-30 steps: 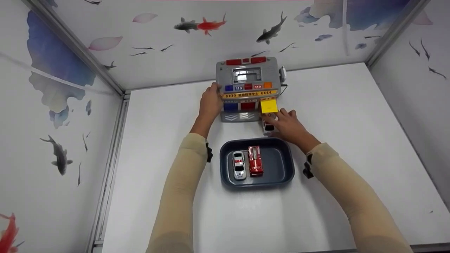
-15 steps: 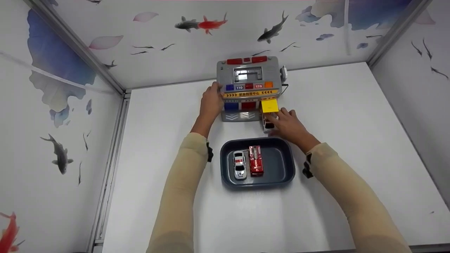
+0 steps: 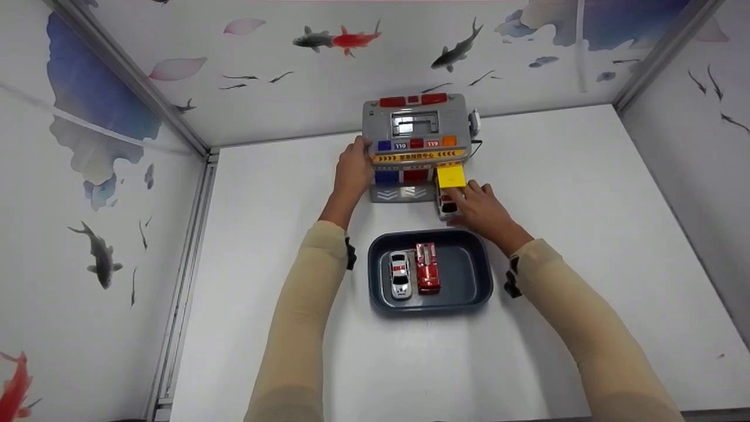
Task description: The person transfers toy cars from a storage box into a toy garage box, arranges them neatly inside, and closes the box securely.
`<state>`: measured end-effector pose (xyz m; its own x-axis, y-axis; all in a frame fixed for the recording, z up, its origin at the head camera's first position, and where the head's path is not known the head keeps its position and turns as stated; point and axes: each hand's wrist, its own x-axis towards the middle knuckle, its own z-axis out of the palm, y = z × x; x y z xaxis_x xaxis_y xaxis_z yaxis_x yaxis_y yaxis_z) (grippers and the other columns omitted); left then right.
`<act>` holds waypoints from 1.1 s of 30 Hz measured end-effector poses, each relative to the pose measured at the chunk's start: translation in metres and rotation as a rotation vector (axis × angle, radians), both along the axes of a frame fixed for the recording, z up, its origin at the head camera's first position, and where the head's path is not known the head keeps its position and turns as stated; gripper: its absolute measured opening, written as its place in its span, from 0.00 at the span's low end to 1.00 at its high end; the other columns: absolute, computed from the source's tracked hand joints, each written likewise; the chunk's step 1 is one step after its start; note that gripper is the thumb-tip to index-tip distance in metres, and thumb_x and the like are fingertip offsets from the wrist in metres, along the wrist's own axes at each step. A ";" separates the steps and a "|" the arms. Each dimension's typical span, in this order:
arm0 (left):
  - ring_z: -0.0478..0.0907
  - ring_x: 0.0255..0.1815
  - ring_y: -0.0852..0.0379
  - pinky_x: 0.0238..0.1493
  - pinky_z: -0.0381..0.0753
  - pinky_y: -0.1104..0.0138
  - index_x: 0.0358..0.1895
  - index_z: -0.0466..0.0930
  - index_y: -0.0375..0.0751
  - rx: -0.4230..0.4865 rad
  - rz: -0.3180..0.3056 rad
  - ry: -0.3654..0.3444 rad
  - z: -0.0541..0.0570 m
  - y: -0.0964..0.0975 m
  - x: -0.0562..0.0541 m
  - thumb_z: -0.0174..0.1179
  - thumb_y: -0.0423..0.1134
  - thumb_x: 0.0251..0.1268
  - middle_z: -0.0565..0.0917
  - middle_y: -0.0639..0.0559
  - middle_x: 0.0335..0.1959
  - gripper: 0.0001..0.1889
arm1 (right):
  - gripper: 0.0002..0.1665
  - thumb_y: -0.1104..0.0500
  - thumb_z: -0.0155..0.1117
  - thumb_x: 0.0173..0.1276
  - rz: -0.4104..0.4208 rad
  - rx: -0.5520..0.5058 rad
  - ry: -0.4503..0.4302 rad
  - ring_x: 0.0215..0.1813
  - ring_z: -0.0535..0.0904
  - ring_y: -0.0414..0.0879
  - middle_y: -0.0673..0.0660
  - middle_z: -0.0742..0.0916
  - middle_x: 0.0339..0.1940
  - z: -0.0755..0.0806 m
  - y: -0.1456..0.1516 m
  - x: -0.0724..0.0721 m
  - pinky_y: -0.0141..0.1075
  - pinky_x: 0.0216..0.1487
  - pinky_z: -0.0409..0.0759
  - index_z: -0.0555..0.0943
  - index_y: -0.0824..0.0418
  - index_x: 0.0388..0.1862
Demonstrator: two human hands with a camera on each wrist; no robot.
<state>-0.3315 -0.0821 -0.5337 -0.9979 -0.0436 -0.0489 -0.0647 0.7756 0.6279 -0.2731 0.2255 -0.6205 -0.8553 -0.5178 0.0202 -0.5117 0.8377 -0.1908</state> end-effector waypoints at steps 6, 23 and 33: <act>0.83 0.70 0.44 0.71 0.83 0.52 0.75 0.74 0.45 -0.018 -0.005 0.002 0.000 0.000 0.000 0.51 0.40 0.91 0.84 0.41 0.69 0.18 | 0.36 0.47 0.82 0.71 0.015 0.009 0.027 0.61 0.75 0.64 0.65 0.83 0.60 -0.004 0.000 0.000 0.60 0.60 0.74 0.71 0.47 0.69; 0.84 0.69 0.47 0.71 0.83 0.53 0.74 0.74 0.46 -0.002 0.018 -0.010 0.000 0.002 0.001 0.52 0.40 0.91 0.84 0.44 0.68 0.17 | 0.28 0.51 0.71 0.82 -0.020 0.023 0.039 0.66 0.75 0.66 0.67 0.83 0.65 -0.003 -0.002 0.000 0.63 0.63 0.76 0.71 0.49 0.73; 0.84 0.68 0.48 0.70 0.84 0.54 0.75 0.73 0.46 0.012 0.005 -0.007 0.000 0.000 0.002 0.50 0.40 0.91 0.84 0.43 0.68 0.18 | 0.27 0.53 0.67 0.84 -0.061 0.074 0.071 0.68 0.75 0.65 0.65 0.84 0.69 -0.003 -0.004 -0.001 0.61 0.65 0.75 0.70 0.53 0.75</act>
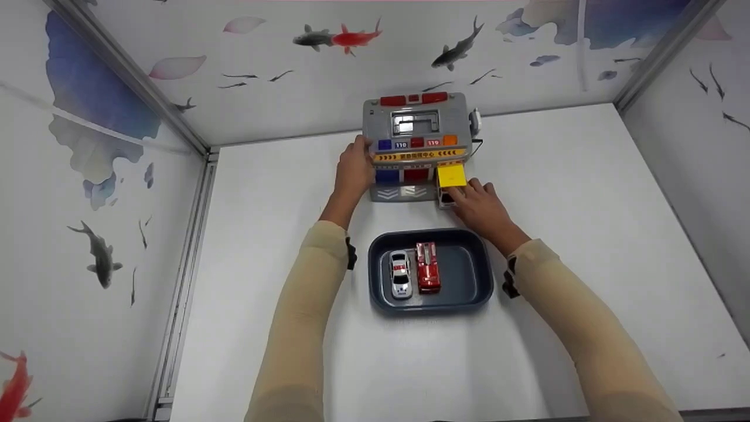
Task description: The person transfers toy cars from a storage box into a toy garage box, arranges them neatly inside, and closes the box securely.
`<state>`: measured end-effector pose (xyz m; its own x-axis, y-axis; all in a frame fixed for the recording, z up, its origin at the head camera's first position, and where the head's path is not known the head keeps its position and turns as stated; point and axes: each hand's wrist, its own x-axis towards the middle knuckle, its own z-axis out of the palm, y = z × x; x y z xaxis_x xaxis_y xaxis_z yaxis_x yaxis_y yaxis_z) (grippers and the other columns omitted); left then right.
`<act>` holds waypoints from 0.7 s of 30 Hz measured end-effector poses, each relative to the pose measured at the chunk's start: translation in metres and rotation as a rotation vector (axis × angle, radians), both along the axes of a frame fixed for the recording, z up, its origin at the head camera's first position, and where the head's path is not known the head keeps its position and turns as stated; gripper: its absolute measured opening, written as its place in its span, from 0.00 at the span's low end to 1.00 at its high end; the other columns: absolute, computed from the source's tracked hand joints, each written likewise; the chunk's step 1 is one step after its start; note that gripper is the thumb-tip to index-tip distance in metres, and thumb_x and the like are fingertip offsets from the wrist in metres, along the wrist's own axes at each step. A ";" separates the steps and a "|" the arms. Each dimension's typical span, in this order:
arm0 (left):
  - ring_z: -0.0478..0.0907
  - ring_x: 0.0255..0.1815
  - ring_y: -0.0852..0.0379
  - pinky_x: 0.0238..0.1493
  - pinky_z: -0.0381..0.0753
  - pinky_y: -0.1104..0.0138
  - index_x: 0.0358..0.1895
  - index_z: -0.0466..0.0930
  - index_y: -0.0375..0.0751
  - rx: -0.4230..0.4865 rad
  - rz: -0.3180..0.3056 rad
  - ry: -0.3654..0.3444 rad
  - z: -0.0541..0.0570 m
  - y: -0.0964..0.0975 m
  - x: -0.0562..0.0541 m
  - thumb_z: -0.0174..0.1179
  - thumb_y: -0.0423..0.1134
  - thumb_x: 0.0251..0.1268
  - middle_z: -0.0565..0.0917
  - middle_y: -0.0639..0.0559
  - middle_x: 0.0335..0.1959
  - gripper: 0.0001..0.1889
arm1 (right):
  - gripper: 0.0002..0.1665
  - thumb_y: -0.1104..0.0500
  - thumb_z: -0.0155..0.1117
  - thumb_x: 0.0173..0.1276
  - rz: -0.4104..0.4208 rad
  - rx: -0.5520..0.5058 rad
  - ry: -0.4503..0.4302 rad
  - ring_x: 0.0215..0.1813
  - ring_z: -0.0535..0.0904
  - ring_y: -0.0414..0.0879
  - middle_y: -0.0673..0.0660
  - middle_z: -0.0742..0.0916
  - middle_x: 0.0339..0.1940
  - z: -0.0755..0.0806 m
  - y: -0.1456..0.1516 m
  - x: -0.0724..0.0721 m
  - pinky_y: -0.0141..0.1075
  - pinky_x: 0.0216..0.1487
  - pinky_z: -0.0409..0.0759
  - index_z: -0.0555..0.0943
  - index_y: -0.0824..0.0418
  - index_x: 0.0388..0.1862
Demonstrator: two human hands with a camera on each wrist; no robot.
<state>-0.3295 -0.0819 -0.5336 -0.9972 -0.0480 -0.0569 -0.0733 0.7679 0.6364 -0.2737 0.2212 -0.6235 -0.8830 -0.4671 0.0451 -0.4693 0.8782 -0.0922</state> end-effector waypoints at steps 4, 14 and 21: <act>0.84 0.69 0.48 0.70 0.83 0.54 0.75 0.73 0.45 0.000 -0.013 0.004 0.000 0.000 0.000 0.50 0.40 0.92 0.83 0.43 0.68 0.18 | 0.25 0.53 0.68 0.84 0.009 0.019 0.040 0.68 0.76 0.65 0.64 0.85 0.68 -0.001 0.001 0.001 0.61 0.64 0.75 0.71 0.52 0.73; 0.84 0.69 0.48 0.70 0.83 0.54 0.75 0.73 0.47 0.001 0.005 -0.015 -0.003 0.000 -0.002 0.50 0.41 0.92 0.83 0.43 0.69 0.18 | 0.26 0.52 0.69 0.83 0.002 0.017 0.093 0.67 0.77 0.65 0.63 0.85 0.68 -0.004 -0.001 0.004 0.61 0.63 0.77 0.71 0.51 0.73; 0.84 0.69 0.48 0.70 0.83 0.54 0.75 0.73 0.46 -0.009 0.014 -0.006 -0.003 0.002 -0.003 0.49 0.41 0.92 0.83 0.43 0.69 0.18 | 0.19 0.53 0.60 0.89 -0.021 0.028 0.095 0.66 0.76 0.64 0.63 0.85 0.67 -0.002 -0.003 0.003 0.61 0.63 0.77 0.70 0.53 0.71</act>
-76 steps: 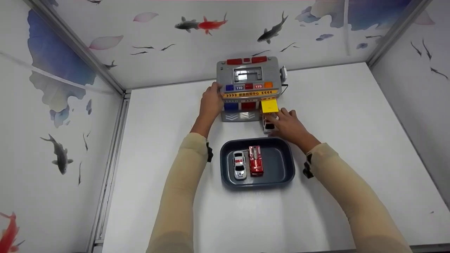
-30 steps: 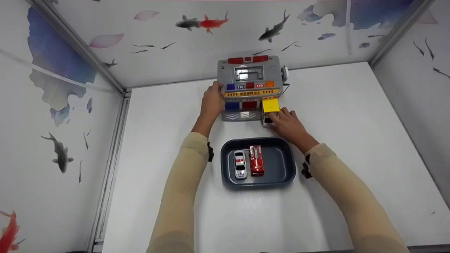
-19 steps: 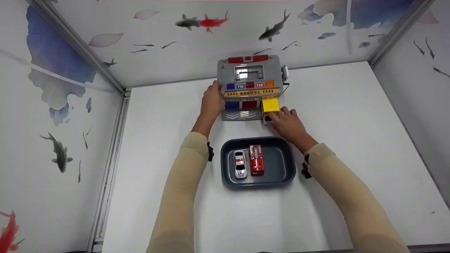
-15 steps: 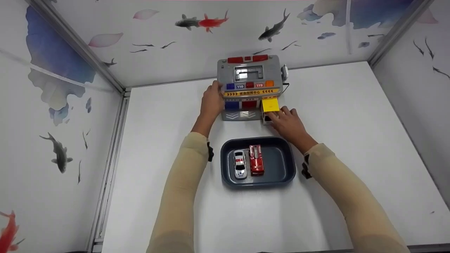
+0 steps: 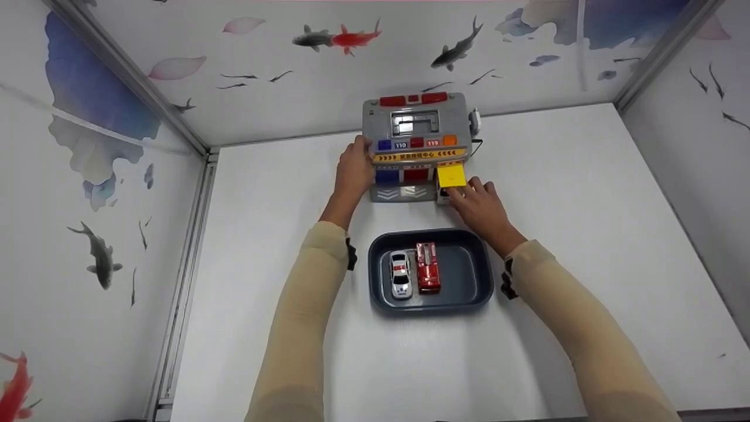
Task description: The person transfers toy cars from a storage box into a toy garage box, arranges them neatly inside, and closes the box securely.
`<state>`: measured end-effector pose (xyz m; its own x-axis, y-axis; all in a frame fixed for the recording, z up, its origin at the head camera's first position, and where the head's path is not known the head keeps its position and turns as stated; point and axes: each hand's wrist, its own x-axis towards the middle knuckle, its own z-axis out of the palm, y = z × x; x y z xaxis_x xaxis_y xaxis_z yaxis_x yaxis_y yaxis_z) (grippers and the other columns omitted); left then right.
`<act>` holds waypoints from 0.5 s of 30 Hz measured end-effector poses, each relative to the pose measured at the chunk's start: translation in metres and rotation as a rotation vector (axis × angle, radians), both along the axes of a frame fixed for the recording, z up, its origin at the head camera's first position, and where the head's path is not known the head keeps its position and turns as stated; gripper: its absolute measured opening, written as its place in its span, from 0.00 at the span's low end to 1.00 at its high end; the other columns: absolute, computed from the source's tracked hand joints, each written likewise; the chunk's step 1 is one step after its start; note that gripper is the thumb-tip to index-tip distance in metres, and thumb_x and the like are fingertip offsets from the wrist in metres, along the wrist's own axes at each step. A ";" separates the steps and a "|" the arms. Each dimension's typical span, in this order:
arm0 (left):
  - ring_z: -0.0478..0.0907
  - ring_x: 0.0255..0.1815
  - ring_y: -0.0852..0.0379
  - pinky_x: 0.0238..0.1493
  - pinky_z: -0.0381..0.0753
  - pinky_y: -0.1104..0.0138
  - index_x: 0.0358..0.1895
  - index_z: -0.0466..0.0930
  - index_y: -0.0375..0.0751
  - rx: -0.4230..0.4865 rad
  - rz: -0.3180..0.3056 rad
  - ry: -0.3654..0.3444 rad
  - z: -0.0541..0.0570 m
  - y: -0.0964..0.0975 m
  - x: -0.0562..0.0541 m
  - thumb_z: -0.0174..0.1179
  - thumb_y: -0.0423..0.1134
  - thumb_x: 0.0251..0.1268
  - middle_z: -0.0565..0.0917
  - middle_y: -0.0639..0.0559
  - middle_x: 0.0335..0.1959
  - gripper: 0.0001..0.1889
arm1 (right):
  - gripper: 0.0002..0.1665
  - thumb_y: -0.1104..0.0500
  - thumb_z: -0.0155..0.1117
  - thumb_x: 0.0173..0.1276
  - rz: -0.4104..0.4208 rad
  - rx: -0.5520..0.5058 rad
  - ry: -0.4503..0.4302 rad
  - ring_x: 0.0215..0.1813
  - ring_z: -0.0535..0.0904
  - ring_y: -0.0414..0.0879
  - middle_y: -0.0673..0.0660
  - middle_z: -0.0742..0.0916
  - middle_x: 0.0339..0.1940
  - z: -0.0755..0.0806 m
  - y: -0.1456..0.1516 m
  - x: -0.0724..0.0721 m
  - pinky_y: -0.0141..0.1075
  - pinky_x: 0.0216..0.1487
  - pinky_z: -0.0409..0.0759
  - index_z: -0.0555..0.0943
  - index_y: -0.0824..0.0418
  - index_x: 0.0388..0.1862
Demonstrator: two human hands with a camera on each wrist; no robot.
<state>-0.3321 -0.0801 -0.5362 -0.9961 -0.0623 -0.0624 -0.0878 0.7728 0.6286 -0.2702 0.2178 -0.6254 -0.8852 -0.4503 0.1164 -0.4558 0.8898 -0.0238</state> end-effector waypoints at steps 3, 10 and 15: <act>0.84 0.68 0.48 0.69 0.84 0.54 0.75 0.73 0.46 0.009 -0.003 0.003 -0.001 0.000 0.001 0.50 0.41 0.92 0.84 0.43 0.68 0.18 | 0.17 0.54 0.57 0.90 -0.005 0.010 -0.001 0.67 0.76 0.65 0.64 0.86 0.68 -0.001 -0.001 -0.001 0.61 0.64 0.77 0.71 0.54 0.71; 0.84 0.68 0.48 0.70 0.84 0.54 0.75 0.72 0.45 0.019 -0.028 0.027 0.000 -0.001 0.002 0.51 0.39 0.91 0.83 0.43 0.69 0.18 | 0.18 0.57 0.59 0.88 -0.007 0.005 -0.013 0.68 0.76 0.65 0.64 0.85 0.69 -0.002 0.004 -0.003 0.62 0.65 0.78 0.73 0.54 0.71; 0.84 0.68 0.49 0.70 0.83 0.55 0.75 0.72 0.45 0.009 -0.032 0.022 -0.001 -0.003 0.002 0.51 0.41 0.92 0.84 0.44 0.68 0.18 | 0.23 0.57 0.63 0.85 -0.007 0.025 -0.036 0.70 0.75 0.65 0.65 0.82 0.74 -0.004 0.007 -0.005 0.63 0.68 0.78 0.74 0.55 0.74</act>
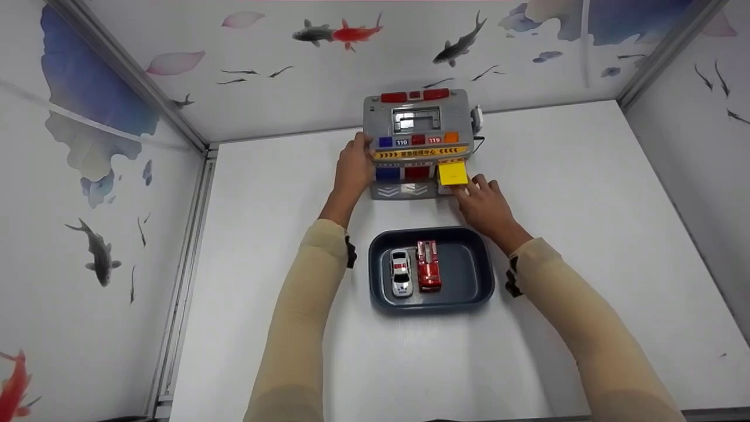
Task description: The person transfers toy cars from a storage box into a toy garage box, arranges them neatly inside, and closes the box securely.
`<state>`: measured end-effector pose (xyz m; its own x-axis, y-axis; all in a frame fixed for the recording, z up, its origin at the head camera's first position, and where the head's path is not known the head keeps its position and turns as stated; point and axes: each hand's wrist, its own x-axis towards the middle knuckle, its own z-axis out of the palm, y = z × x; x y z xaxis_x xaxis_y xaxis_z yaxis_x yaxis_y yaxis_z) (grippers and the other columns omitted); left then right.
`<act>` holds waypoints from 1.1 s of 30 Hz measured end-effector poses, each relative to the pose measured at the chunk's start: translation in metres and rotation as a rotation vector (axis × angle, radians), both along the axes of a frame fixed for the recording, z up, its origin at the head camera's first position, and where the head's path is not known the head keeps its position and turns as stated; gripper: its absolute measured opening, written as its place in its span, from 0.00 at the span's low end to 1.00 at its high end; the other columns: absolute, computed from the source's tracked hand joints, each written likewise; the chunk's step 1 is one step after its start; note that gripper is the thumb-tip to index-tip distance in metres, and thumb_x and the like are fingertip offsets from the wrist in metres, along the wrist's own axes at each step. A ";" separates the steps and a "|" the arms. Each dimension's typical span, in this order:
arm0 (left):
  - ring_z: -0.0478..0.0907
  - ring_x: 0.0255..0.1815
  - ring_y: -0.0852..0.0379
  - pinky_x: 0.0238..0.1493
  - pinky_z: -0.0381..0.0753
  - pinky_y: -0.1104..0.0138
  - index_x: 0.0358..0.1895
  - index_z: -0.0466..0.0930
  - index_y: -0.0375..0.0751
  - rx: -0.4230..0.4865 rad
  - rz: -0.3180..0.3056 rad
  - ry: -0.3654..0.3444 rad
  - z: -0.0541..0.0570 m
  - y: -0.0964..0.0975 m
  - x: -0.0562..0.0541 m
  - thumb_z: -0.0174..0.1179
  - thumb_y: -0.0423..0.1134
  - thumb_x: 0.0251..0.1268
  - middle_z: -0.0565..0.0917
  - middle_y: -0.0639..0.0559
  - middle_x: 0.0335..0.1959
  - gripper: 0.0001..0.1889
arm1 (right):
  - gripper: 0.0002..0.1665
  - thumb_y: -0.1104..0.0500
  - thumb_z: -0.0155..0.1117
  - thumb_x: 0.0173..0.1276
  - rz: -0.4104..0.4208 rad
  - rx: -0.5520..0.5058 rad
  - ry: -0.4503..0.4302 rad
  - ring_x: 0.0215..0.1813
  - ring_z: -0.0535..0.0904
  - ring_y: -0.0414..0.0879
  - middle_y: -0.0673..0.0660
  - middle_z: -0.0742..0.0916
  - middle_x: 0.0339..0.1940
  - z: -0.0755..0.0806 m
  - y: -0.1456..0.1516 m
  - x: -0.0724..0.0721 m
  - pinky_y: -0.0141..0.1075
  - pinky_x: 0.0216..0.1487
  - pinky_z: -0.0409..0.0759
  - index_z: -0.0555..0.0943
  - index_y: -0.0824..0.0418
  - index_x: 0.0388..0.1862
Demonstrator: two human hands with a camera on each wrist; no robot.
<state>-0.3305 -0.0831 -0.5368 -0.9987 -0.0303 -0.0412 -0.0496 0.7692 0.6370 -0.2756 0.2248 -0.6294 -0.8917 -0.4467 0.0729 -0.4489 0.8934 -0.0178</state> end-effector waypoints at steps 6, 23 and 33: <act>0.85 0.66 0.48 0.69 0.84 0.54 0.75 0.72 0.44 0.006 0.000 0.001 0.000 -0.001 0.000 0.50 0.41 0.92 0.84 0.42 0.66 0.18 | 0.25 0.55 0.64 0.84 -0.005 0.016 -0.048 0.72 0.73 0.66 0.65 0.80 0.78 0.002 0.000 -0.002 0.64 0.69 0.77 0.76 0.57 0.75; 0.85 0.66 0.49 0.69 0.84 0.54 0.75 0.73 0.46 0.002 0.017 -0.009 0.001 0.000 -0.001 0.51 0.40 0.91 0.84 0.43 0.67 0.18 | 0.27 0.54 0.64 0.82 -0.027 0.058 -0.115 0.73 0.71 0.64 0.63 0.79 0.76 0.013 -0.005 -0.008 0.65 0.69 0.76 0.76 0.60 0.75; 0.84 0.66 0.50 0.70 0.83 0.55 0.75 0.72 0.47 0.009 0.031 -0.030 0.002 0.002 0.000 0.50 0.41 0.92 0.84 0.45 0.67 0.18 | 0.37 0.54 0.65 0.80 -0.077 0.036 -0.212 0.75 0.70 0.64 0.62 0.77 0.81 0.022 -0.011 -0.018 0.67 0.72 0.73 0.70 0.59 0.84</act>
